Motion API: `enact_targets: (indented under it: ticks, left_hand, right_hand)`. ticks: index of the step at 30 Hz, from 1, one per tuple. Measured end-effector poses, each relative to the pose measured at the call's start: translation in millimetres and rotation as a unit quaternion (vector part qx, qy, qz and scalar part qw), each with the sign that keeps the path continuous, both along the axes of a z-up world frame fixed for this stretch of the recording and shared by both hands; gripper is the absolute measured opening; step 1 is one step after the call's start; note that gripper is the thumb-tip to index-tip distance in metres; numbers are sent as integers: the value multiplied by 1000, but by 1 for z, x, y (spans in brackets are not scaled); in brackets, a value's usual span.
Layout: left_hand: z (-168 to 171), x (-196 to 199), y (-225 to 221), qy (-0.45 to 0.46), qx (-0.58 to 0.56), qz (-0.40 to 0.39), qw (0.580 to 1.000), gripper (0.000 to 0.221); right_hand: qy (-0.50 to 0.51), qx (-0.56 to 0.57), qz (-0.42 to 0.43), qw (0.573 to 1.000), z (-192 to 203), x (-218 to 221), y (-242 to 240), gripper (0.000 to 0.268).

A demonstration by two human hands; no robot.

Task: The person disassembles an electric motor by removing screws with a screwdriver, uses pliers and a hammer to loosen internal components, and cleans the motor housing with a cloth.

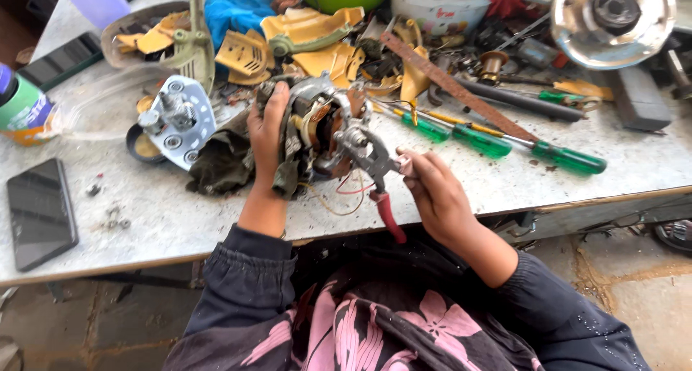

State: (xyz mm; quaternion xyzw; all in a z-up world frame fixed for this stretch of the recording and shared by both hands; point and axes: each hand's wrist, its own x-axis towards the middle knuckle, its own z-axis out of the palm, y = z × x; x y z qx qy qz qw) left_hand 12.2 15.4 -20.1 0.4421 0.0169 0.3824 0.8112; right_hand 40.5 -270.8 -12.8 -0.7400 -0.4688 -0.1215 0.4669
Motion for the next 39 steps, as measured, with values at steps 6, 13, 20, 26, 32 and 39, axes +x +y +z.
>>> enact_targets:
  ticks: [6, 13, 20, 26, 32, 39]
  left_hand:
    - [3, 3, 2, 6, -51, -1, 999, 18]
    - [11, -1, -5, 5, -62, -4, 998, 15]
    - [14, -3, -8, 3, -49, -1, 999, 17]
    - [12, -1, -6, -6, -57, -4, 998, 17]
    - [15, -4, -8, 0, -49, -1, 999, 18]
    - [10, -1, -6, 5, -57, 2, 998, 19]
  right_hand:
    - [9, -22, 1, 1000, 5, -1, 0, 40]
    - [-20, -123, -27, 992, 14, -10, 0, 121]
    - [-34, -130, -56, 989, 25, -21, 11, 133]
    - [-8, -109, -50, 993, 28, -25, 11, 104]
    - [0, -104, -51, 993, 25, -26, 9, 93]
    - [41, -127, -63, 989, 27, -27, 8, 117]
